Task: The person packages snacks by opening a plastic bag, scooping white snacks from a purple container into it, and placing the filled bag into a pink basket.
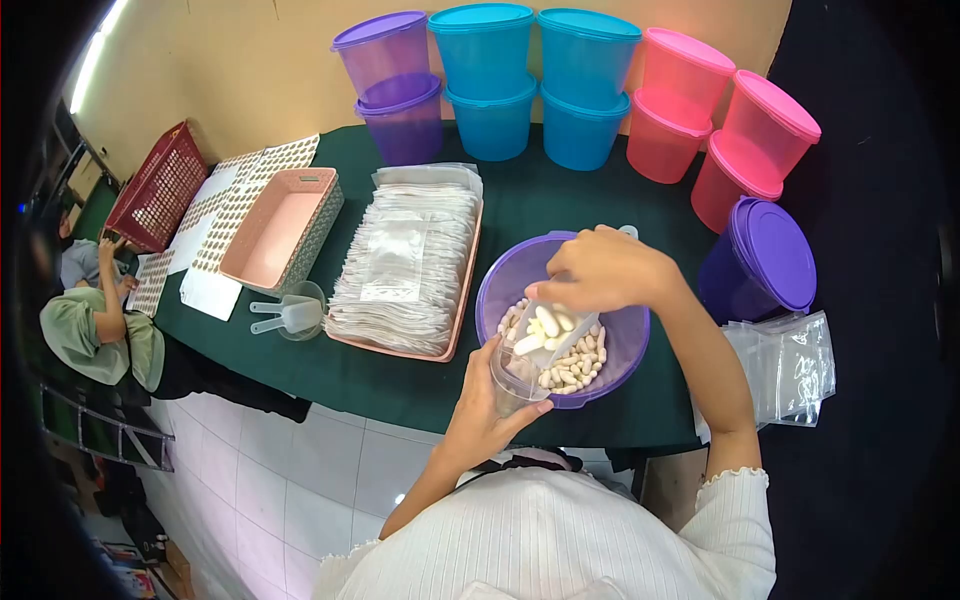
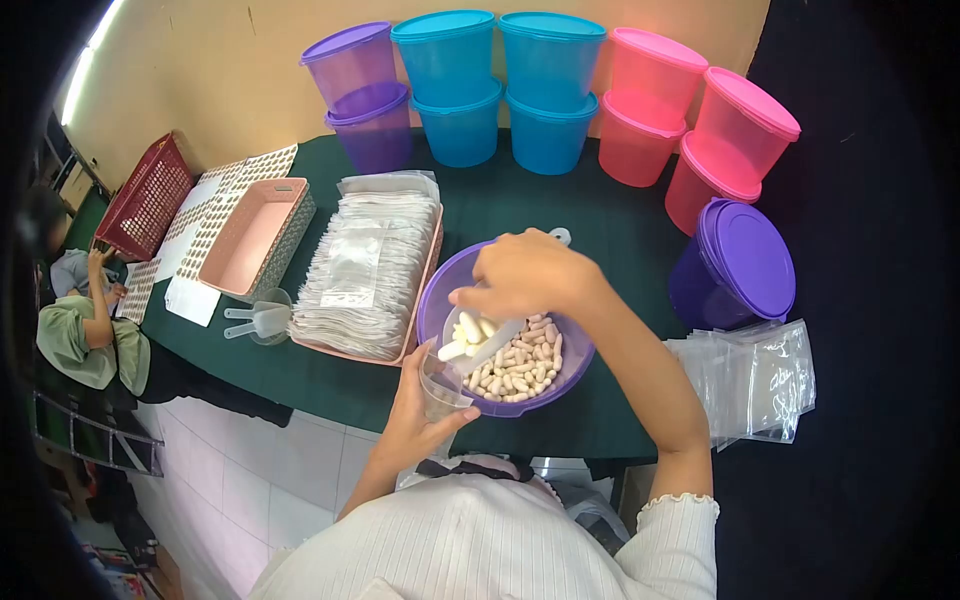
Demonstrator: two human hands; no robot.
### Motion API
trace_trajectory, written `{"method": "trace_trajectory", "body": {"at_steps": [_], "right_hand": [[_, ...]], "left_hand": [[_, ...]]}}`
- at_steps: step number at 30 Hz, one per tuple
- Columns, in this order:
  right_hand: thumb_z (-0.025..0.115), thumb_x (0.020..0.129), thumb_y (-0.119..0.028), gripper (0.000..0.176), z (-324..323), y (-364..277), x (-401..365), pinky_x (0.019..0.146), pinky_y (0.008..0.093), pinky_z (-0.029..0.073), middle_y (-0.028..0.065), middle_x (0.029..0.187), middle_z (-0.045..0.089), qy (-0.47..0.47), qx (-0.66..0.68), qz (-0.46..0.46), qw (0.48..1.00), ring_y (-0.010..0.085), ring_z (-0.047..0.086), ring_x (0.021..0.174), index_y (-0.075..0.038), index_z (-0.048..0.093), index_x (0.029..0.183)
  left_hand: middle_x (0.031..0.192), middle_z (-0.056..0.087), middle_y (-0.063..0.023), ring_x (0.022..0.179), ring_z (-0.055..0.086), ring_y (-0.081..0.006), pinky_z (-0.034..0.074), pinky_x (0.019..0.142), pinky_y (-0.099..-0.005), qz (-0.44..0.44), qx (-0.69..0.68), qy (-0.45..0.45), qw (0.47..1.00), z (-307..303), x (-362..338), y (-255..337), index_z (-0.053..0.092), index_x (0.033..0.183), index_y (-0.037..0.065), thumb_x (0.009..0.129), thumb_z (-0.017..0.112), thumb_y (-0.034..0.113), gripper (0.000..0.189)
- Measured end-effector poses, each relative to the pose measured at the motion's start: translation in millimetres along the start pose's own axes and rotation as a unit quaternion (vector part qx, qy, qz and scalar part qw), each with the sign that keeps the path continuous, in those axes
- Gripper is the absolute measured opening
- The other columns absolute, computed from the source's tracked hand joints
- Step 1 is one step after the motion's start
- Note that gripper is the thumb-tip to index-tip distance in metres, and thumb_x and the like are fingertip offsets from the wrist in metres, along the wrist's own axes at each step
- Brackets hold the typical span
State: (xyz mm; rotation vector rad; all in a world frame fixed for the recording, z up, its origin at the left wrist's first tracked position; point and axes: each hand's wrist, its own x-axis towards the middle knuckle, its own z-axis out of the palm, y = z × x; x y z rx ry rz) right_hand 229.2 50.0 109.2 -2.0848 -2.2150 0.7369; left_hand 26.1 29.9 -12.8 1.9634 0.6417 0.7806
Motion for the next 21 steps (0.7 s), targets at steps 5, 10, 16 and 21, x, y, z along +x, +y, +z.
{"method": "trace_trajectory", "body": {"at_steps": [5, 10, 16, 21], "right_hand": [[0.051, 0.076, -0.039, 0.044, 18, -36, -11, 0.066, 0.0327, 0.035, 0.0122, 0.048, 0.052, 0.164, -0.221, -0.074, 0.958, 0.0245, 0.051, 0.046, -0.002, 0.059, 0.054], [0.049, 0.081, -0.030, 0.036, 20, -67, -19, 0.070, 0.0317, 0.031, 0.0061, 0.052, 0.055, 0.084, -0.356, -0.053, 0.929, 0.0186, 0.054, 0.051, -0.008, 0.061, 0.055], [0.050, 0.080, -0.035, 0.037, 7, -52, -26, 0.070, 0.0326, 0.031, 0.0075, 0.055, 0.057, 0.237, -0.320, 0.012, 0.917, 0.0194, 0.056, 0.055, -0.007, 0.062, 0.057], [0.052, 0.076, -0.024, 0.021, 14, -7, 14, 0.081, 0.0348, 0.027, 0.0054, 0.080, 0.063, 0.119, -0.278, 0.117, 0.946, 0.0173, 0.061, 0.072, -0.009, 0.066, 0.079]], "left_hand": [[0.111, 0.036, -0.0208, 0.104, 0.040, -0.0315, 0.034, 0.088, -0.0374, 0.019, 0.028, 0.004, 0.999, 1, -1, -1, 0.020, 0.124, -0.007, 0.068, 0.071, 0.027, 0.083], [0.111, 0.036, -0.0215, 0.104, 0.040, -0.0323, 0.034, 0.088, -0.0374, 0.014, 0.038, 0.002, 0.999, 2, -1, 3, 0.020, 0.124, -0.009, 0.069, 0.071, 0.026, 0.082], [0.112, 0.036, -0.0213, 0.106, 0.039, -0.0317, 0.033, 0.089, -0.0377, 0.004, 0.005, 0.012, 1.000, 3, -3, -1, 0.020, 0.123, -0.009, 0.069, 0.070, 0.025, 0.081], [0.116, 0.035, -0.0206, 0.107, 0.038, -0.0275, 0.031, 0.090, -0.0356, 0.002, 0.007, 0.013, 1.000, 2, 0, 2, 0.020, 0.125, -0.006, 0.067, 0.071, 0.019, 0.081]]}}
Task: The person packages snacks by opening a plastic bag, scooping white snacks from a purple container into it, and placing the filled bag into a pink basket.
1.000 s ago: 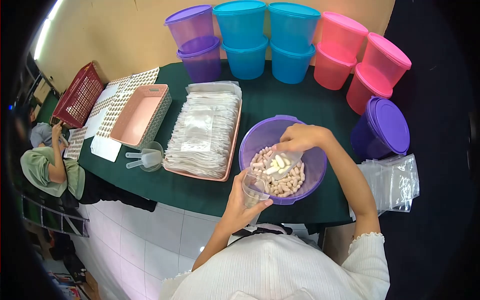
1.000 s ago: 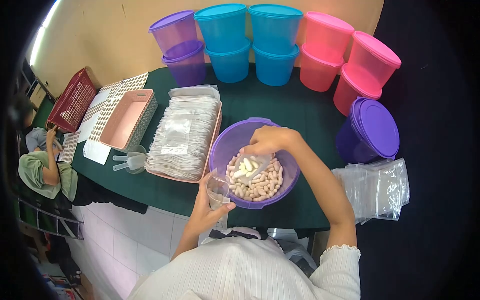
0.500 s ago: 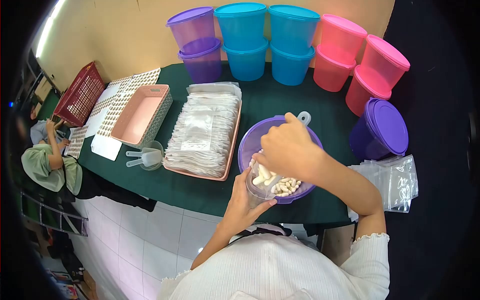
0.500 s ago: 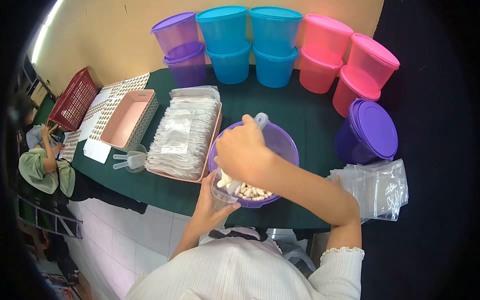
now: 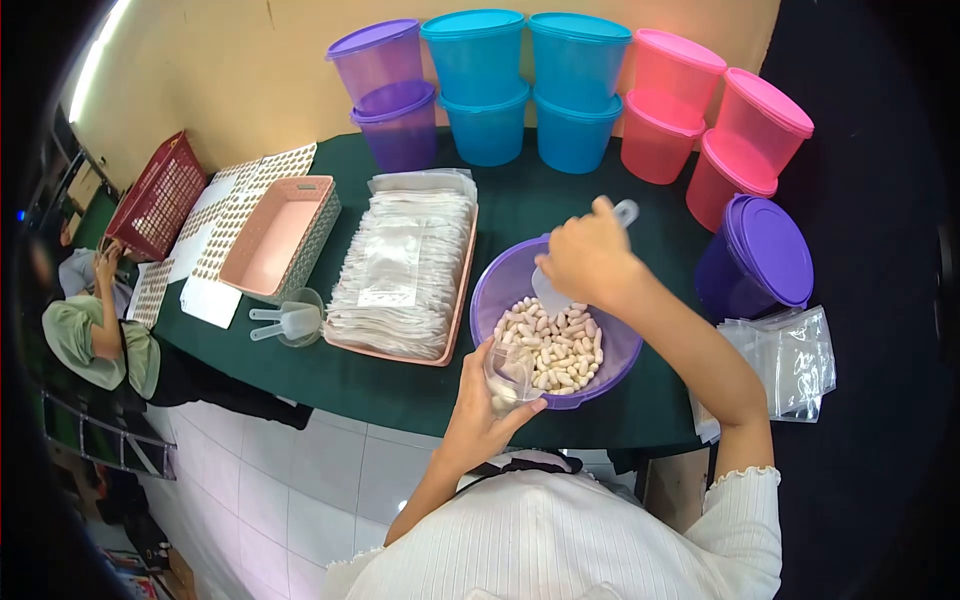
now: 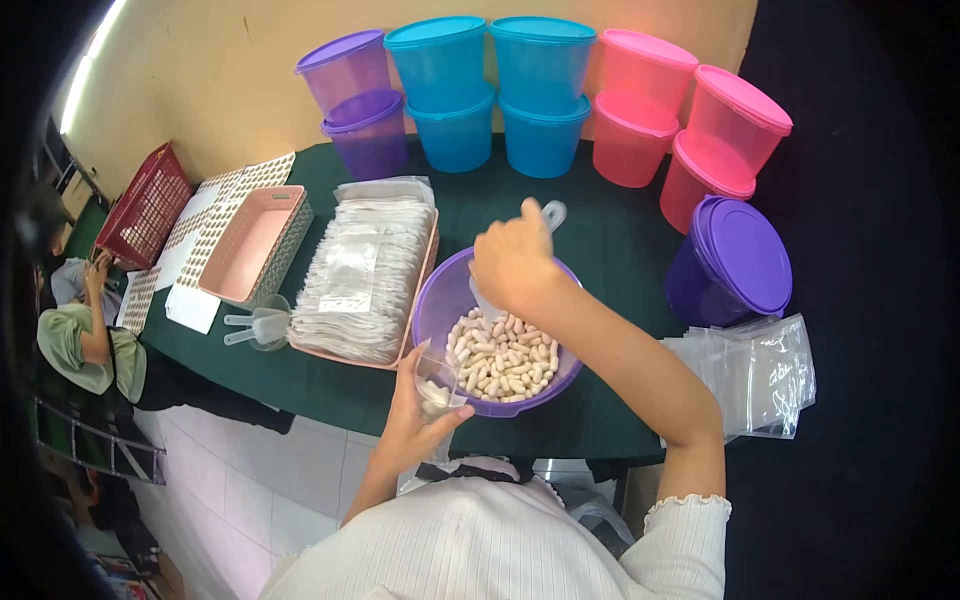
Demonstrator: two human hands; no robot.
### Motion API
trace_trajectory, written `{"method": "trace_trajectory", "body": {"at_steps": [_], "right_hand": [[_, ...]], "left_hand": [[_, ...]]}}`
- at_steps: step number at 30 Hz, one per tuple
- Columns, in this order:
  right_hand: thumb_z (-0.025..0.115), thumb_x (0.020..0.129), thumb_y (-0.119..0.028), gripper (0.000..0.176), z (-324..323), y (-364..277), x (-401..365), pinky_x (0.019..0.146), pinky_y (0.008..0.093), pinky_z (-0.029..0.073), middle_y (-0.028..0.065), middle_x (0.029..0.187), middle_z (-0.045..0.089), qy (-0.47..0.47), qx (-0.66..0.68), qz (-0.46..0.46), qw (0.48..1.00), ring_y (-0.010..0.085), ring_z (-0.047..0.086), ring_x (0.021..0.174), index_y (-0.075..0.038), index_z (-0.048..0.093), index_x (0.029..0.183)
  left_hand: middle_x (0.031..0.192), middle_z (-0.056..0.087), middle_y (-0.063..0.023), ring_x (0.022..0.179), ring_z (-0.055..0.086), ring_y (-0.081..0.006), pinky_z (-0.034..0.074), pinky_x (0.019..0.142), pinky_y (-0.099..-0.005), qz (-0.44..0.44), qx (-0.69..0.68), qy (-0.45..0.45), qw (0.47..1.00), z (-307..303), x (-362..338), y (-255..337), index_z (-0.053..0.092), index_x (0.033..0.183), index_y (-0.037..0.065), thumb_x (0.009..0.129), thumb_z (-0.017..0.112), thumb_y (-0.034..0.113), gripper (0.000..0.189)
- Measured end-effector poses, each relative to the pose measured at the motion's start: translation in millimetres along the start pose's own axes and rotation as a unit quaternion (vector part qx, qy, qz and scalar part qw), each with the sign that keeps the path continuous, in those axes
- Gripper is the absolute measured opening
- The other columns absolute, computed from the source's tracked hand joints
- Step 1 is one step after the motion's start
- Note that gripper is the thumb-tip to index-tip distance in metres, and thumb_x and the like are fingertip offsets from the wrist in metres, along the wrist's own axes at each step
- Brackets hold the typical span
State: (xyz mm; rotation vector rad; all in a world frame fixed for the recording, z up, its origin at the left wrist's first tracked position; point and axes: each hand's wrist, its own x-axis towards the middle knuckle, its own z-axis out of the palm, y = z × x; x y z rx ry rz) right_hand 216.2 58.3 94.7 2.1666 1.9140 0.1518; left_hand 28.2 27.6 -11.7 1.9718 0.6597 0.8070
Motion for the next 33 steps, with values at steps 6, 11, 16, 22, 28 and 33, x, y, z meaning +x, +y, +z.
{"method": "trace_trajectory", "body": {"at_steps": [6, 11, 16, 22, 28, 33], "right_hand": [[0.055, 0.072, -0.020, 0.028, 120, -20, 43, 0.085, 0.0374, 0.024, 0.0079, 0.098, 0.061, -0.213, -0.068, -0.079, 0.971, 0.0203, 0.057, 0.093, -0.008, 0.063, 0.095], [0.054, 0.070, -0.014, 0.030, 148, -28, 45, 0.086, 0.0431, 0.025, 0.0077, 0.103, 0.059, -0.248, -0.120, -0.135, 0.952, 0.0226, 0.054, 0.098, -0.007, 0.062, 0.097], [0.050, 0.071, -0.012, 0.044, 145, -21, 51, 0.078, 0.0387, 0.040, 0.0097, 0.118, 0.050, -0.352, 0.105, -0.226, 0.902, 0.0200, 0.055, 0.096, -0.007, 0.052, 0.115], [0.047, 0.068, -0.015, 0.049, 102, -1, 41, 0.075, 0.0370, 0.044, 0.0144, 0.109, 0.055, -0.337, 0.203, -0.218, 0.893, 0.0266, 0.055, 0.094, -0.003, 0.049, 0.115], [0.049, 0.064, -0.017, 0.041, 49, 39, 18, 0.075, 0.0372, 0.044, 0.0178, 0.096, 0.058, -0.206, 0.263, -0.168, 0.928, 0.0285, 0.056, 0.091, 0.001, 0.056, 0.100], [0.049, 0.065, -0.019, 0.027, -5, 43, -9, 0.059, 0.0418, 0.045, 0.0199, 0.070, 0.059, -0.130, 0.225, -0.156, 0.953, 0.0328, 0.058, 0.067, 0.002, 0.055, 0.079]], "left_hand": [[0.113, 0.038, -0.0188, 0.103, 0.040, -0.0253, 0.034, 0.087, -0.0342, -0.004, -0.008, 0.001, 1.000, -1, 0, -2, 0.022, 0.125, -0.006, 0.066, 0.071, 0.019, 0.081], [0.112, 0.039, -0.0182, 0.105, 0.040, -0.0250, 0.034, 0.088, -0.0337, -0.009, 0.003, -0.018, 1.000, -3, -4, 0, 0.022, 0.125, -0.005, 0.066, 0.072, 0.019, 0.081], [0.115, 0.038, -0.0186, 0.107, 0.040, -0.0245, 0.034, 0.089, -0.0327, -0.019, -0.016, -0.042, 0.999, -7, -5, 0, 0.021, 0.127, -0.004, 0.065, 0.072, 0.018, 0.083], [0.113, 0.039, -0.0213, 0.107, 0.041, -0.0311, 0.034, 0.090, -0.0362, -0.027, -0.045, -0.030, 0.998, -7, -3, -2, 0.023, 0.126, -0.005, 0.065, 0.073, 0.028, 0.086], [0.110, 0.042, -0.0215, 0.102, 0.045, -0.0326, 0.035, 0.089, -0.0378, -0.041, -0.018, -0.027, 0.999, -10, -1, 4, 0.025, 0.124, -0.005, 0.066, 0.072, 0.029, 0.082], [0.111, 0.042, -0.0229, 0.102, 0.045, -0.0350, 0.035, 0.088, -0.0390, 0.009, 0.078, -0.030, 0.996, -8, 2, 9, 0.026, 0.122, -0.008, 0.067, 0.071, 0.030, 0.081]]}}
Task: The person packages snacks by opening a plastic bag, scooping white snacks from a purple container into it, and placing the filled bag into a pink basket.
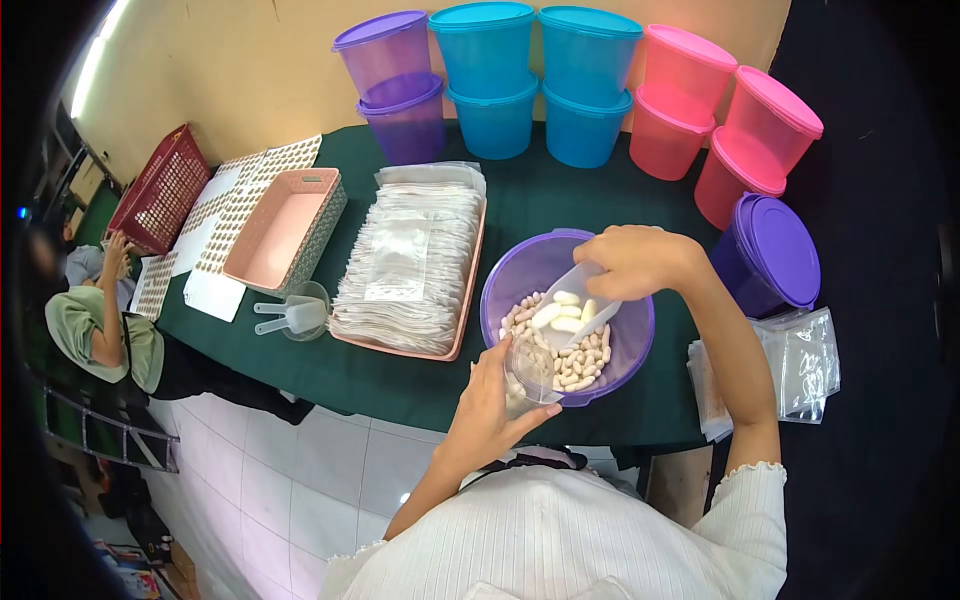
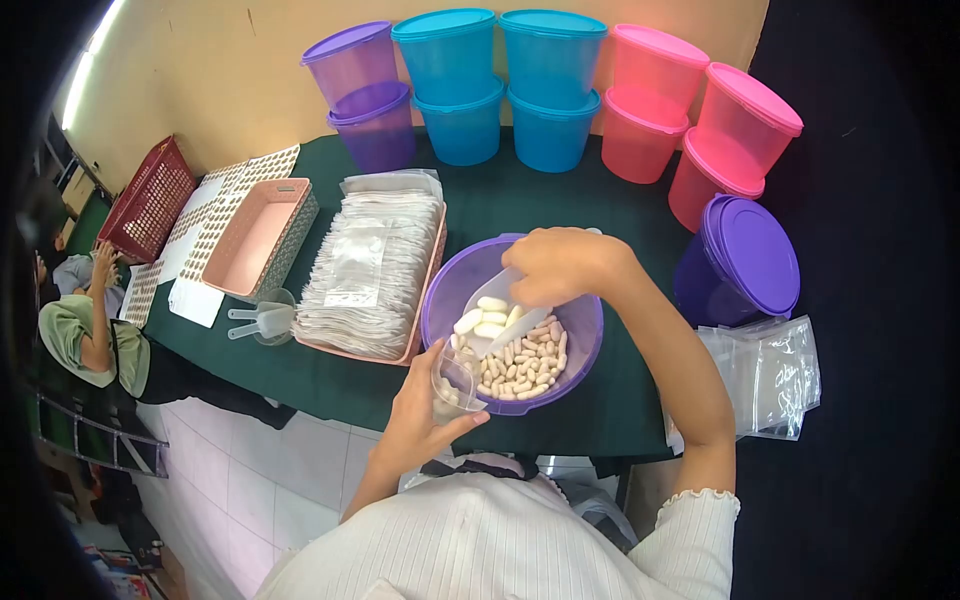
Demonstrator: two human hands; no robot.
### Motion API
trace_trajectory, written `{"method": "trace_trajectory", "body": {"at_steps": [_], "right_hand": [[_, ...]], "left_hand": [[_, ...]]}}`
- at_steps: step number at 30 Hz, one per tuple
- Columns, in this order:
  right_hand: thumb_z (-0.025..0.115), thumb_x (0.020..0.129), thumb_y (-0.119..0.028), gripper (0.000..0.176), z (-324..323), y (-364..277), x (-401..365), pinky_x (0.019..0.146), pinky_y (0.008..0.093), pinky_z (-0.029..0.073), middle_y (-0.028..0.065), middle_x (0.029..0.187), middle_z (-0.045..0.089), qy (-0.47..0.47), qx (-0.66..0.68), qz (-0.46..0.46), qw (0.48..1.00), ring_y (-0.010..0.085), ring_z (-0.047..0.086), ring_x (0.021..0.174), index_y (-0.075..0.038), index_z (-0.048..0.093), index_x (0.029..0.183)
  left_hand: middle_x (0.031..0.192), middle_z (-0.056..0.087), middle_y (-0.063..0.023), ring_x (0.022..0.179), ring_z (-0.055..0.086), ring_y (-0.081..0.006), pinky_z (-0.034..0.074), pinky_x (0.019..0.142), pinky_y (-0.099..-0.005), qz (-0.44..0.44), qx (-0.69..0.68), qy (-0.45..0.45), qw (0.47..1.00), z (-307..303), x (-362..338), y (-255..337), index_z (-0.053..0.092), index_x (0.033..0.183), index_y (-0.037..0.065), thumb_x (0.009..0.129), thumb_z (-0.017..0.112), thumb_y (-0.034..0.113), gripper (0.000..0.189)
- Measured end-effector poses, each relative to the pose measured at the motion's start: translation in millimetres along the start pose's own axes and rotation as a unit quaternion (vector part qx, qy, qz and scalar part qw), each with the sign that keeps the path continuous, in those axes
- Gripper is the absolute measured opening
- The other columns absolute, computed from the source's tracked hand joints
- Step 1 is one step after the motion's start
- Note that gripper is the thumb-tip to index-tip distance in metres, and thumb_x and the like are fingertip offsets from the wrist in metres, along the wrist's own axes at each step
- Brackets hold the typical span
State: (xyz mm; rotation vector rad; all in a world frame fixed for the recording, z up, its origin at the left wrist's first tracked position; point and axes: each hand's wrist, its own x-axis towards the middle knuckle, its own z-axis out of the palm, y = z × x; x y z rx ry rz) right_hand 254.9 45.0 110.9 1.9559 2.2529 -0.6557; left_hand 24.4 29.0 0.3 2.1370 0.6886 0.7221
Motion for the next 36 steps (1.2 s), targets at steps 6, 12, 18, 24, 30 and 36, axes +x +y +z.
{"method": "trace_trajectory", "body": {"at_steps": [6, 12, 18, 24, 30, 36], "right_hand": [[0.057, 0.064, -0.016, 0.018, 9, -60, -13, 0.072, 0.0334, 0.038, 0.0108, 0.077, 0.061, 0.031, -0.195, 0.008, 0.980, 0.0231, 0.060, 0.073, -0.003, 0.063, 0.076], [0.057, 0.063, -0.011, 0.011, 21, -87, -23, 0.070, 0.0296, 0.031, 0.0055, 0.064, 0.055, 0.091, -0.355, 0.001, 0.930, 0.0184, 0.055, 0.065, -0.003, 0.057, 0.071], [0.057, 0.063, -0.010, 0.013, 11, -79, -39, 0.067, 0.0300, 0.032, 0.0068, 0.060, 0.055, 0.193, -0.317, 0.039, 0.928, 0.0189, 0.055, 0.062, -0.004, 0.053, 0.074], [0.051, 0.063, -0.009, 0.016, 46, -11, -15, 0.067, 0.0348, 0.036, 0.0127, 0.066, 0.059, 0.145, -0.172, 0.141, 0.964, 0.0245, 0.058, 0.064, 0.000, 0.055, 0.076], [0.050, 0.069, -0.011, 0.019, 104, 8, -5, 0.078, 0.0396, 0.039, 0.0180, 0.082, 0.059, 0.174, -0.058, 0.029, 0.983, 0.0301, 0.056, 0.083, 0.001, 0.055, 0.083], [0.070, 0.068, -0.015, 0.052, 107, -39, -69, 0.082, 0.0299, 0.040, 0.0130, 0.101, 0.057, 0.129, 0.491, -0.200, 0.838, 0.0179, 0.054, 0.096, 0.005, 0.047, 0.111]], "left_hand": [[0.114, 0.040, -0.0244, 0.106, 0.043, -0.0363, 0.032, 0.090, -0.0435, -0.018, -0.020, -0.011, 1.000, 0, 0, 2, 0.025, 0.122, -0.009, 0.067, 0.071, 0.031, 0.082], [0.115, 0.040, -0.0242, 0.107, 0.042, -0.0362, 0.031, 0.091, -0.0440, -0.014, -0.034, -0.008, 0.999, 1, -2, 1, 0.025, 0.122, -0.008, 0.067, 0.071, 0.029, 0.081], [0.115, 0.041, -0.0206, 0.107, 0.043, -0.0311, 0.034, 0.090, -0.0379, -0.028, -0.116, 0.008, 0.993, 2, -4, -9, 0.025, 0.125, -0.003, 0.065, 0.073, 0.021, 0.081], [0.119, 0.042, -0.0163, 0.110, 0.043, -0.0270, 0.032, 0.095, -0.0395, -0.025, -0.468, 0.162, 0.868, -7, -22, -40, 0.023, 0.128, 0.002, 0.064, 0.069, 0.048, 0.091], [0.120, 0.038, -0.0209, 0.110, 0.043, -0.0314, 0.029, 0.098, -0.0458, 0.058, -0.580, 0.201, 0.787, -34, -15, -17, 0.016, 0.130, 0.000, 0.066, 0.058, 0.059, 0.096], [0.121, 0.035, -0.0256, 0.112, 0.039, -0.0369, 0.032, 0.096, -0.0478, 0.259, -0.770, 0.042, 0.581, 13, 18, 22, 0.015, 0.128, 0.000, 0.066, 0.056, 0.050, 0.090]]}}
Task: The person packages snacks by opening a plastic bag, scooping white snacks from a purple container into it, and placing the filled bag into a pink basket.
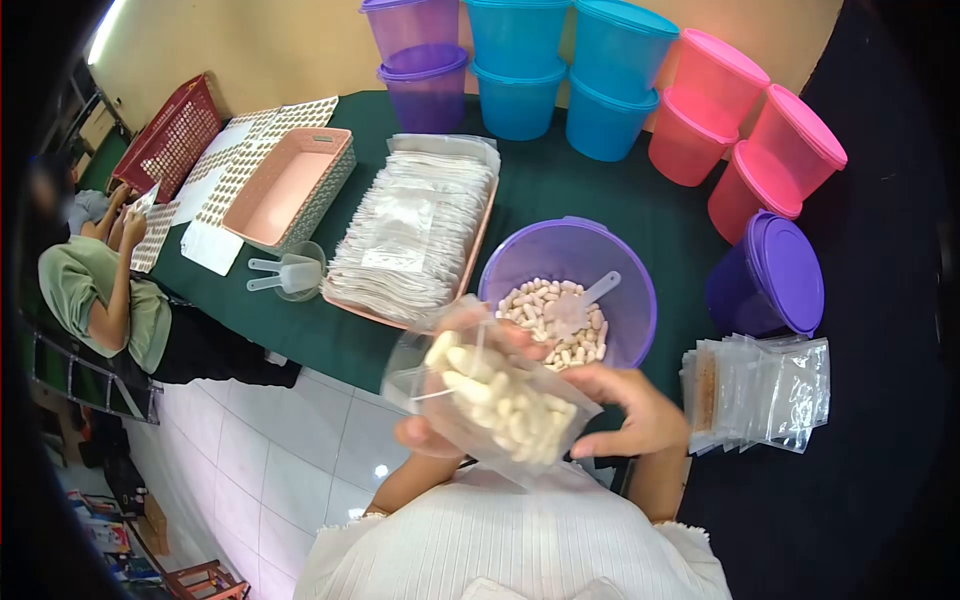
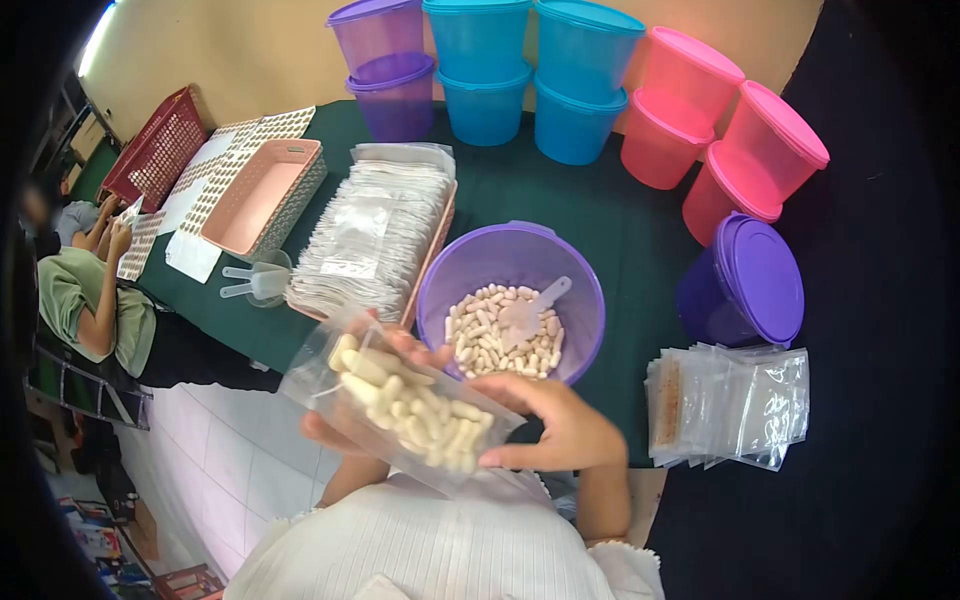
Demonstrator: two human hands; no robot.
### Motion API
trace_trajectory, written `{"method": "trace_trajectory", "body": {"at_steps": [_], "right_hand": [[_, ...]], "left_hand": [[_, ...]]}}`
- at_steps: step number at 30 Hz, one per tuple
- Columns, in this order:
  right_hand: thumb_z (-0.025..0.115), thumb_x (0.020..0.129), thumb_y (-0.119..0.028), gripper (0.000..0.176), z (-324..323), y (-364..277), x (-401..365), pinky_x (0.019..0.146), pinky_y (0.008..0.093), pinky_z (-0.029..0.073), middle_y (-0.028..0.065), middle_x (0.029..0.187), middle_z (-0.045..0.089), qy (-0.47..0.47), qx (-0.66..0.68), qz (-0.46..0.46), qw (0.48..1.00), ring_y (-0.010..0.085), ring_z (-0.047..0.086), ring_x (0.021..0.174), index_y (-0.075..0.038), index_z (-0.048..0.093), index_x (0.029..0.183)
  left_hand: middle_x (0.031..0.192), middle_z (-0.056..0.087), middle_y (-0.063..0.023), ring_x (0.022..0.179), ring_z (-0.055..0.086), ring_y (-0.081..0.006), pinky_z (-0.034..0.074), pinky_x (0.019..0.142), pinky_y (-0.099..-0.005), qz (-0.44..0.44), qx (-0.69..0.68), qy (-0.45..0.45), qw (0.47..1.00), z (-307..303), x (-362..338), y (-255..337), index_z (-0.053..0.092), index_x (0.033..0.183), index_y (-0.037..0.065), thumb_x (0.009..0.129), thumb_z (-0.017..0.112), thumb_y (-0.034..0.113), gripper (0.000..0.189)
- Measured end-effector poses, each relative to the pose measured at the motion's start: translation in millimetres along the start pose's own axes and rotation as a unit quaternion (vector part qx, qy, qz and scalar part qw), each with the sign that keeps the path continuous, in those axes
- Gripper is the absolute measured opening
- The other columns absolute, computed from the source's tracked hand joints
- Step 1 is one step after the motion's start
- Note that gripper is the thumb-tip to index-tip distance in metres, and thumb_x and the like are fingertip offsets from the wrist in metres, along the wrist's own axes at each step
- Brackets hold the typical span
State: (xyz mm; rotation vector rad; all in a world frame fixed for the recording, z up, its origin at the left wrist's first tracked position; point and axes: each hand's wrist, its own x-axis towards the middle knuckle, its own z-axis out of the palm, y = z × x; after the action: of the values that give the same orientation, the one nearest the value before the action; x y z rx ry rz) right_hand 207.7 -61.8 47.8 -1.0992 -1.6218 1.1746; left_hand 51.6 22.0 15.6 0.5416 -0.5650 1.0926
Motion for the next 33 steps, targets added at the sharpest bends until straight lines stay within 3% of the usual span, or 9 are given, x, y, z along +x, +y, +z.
{"method": "trace_trajectory", "body": {"at_steps": [3, 4, 7, 10, 15, 20, 23, 25, 33], "right_hand": [[0.072, 0.064, -0.005, 0.056, 16, 32, -30, 0.079, 0.0261, 0.041, 0.0097, 0.102, 0.056, 0.038, 0.082, 0.036, 0.995, 0.0118, 0.052, 0.094, 0.006, 0.045, 0.112], [0.072, 0.065, -0.005, 0.054, 14, 36, -41, 0.079, 0.0265, 0.042, 0.0095, 0.102, 0.056, 0.085, 0.140, 0.061, 0.985, 0.0124, 0.053, 0.093, 0.006, 0.045, 0.111], [0.069, 0.068, -0.004, 0.044, -1, 36, -67, 0.068, 0.0236, 0.047, 0.0091, 0.093, 0.060, 0.210, 0.181, 0.069, 0.958, 0.0106, 0.056, 0.084, 0.005, 0.049, 0.106], [0.068, 0.070, -0.006, 0.043, -16, 31, -92, 0.065, 0.0218, 0.047, 0.0094, 0.090, 0.061, 0.172, 0.101, 0.162, 0.966, 0.0097, 0.057, 0.079, 0.005, 0.049, 0.107], [0.067, 0.072, -0.009, 0.042, -29, 23, -105, 0.061, 0.0202, 0.046, 0.0092, 0.086, 0.063, 0.168, 0.026, 0.204, 0.964, 0.0082, 0.058, 0.074, 0.003, 0.049, 0.107], [0.064, 0.073, 0.000, 0.043, -41, 22, -112, 0.071, 0.0220, 0.044, 0.0074, 0.090, 0.060, 0.178, 0.069, 0.213, 0.958, 0.0089, 0.055, 0.082, 0.004, 0.044, 0.112], [0.063, 0.073, 0.000, 0.043, -50, 24, -111, 0.071, 0.0222, 0.044, 0.0072, 0.088, 0.060, 0.122, 0.034, 0.206, 0.970, 0.0091, 0.056, 0.081, 0.004, 0.044, 0.112], [0.068, 0.071, -0.011, 0.045, -52, 30, -112, 0.057, 0.0206, 0.044, 0.0072, 0.083, 0.063, 0.137, 0.028, 0.182, 0.973, 0.0075, 0.057, 0.070, 0.001, 0.048, 0.110], [0.069, 0.071, -0.014, 0.046, -61, 35, -115, 0.061, 0.0220, 0.046, 0.0095, 0.080, 0.063, 0.097, 0.010, 0.123, 0.988, 0.0112, 0.060, 0.072, 0.002, 0.048, 0.109]], "left_hand": [[0.126, 0.028, -0.0251, 0.116, 0.034, -0.0365, 0.030, 0.097, -0.0471, -0.105, 0.153, 0.131, 0.974, 6, -2, -12, 0.014, 0.129, 0.000, 0.064, 0.058, 0.046, 0.091], [0.132, 0.020, -0.0214, 0.121, 0.026, -0.0336, 0.024, 0.099, -0.0496, -0.114, 0.287, 0.099, 0.946, 4, 5, -10, 0.011, 0.132, 0.004, 0.067, 0.055, 0.057, 0.095], [0.134, 0.019, -0.0172, 0.121, 0.027, -0.0323, 0.029, 0.097, -0.0475, -0.014, 0.384, 0.146, 0.912, -12, 3, -7, 0.017, 0.130, 0.002, 0.071, 0.052, 0.055, 0.087], [0.133, 0.021, -0.0141, 0.118, 0.033, -0.0299, 0.029, 0.095, -0.0548, -0.007, 0.386, 0.174, 0.906, -25, -7, 11, 0.027, 0.125, 0.004, 0.082, 0.040, 0.048, 0.063], [0.128, 0.026, -0.0149, 0.114, 0.037, -0.0291, 0.038, 0.090, -0.0500, -0.011, 0.401, 0.221, 0.889, -25, -23, 8, 0.032, 0.118, 0.004, 0.081, 0.045, 0.041, 0.054], [0.117, 0.035, -0.0126, 0.104, 0.046, -0.0238, 0.043, 0.085, -0.0501, -0.043, 0.428, 0.207, 0.879, -20, -35, -3, 0.037, 0.111, 0.004, 0.083, 0.044, 0.038, 0.045], [0.112, 0.039, -0.0115, 0.098, 0.048, -0.0216, 0.044, 0.084, -0.0481, -0.058, 0.431, 0.213, 0.875, -15, -39, -9, 0.038, 0.108, 0.003, 0.084, 0.045, 0.033, 0.040], [0.110, 0.039, -0.0112, 0.096, 0.049, -0.0207, 0.045, 0.083, -0.0471, -0.063, 0.445, 0.225, 0.865, -11, -42, -13, 0.038, 0.107, 0.003, 0.084, 0.045, 0.030, 0.036], [0.103, 0.043, -0.0109, 0.090, 0.051, -0.0180, 0.048, 0.080, -0.0432, -0.136, 0.470, 0.253, 0.834, 0, -46, -25, 0.040, 0.103, 0.001, 0.082, 0.047, 0.015, 0.025]]}}
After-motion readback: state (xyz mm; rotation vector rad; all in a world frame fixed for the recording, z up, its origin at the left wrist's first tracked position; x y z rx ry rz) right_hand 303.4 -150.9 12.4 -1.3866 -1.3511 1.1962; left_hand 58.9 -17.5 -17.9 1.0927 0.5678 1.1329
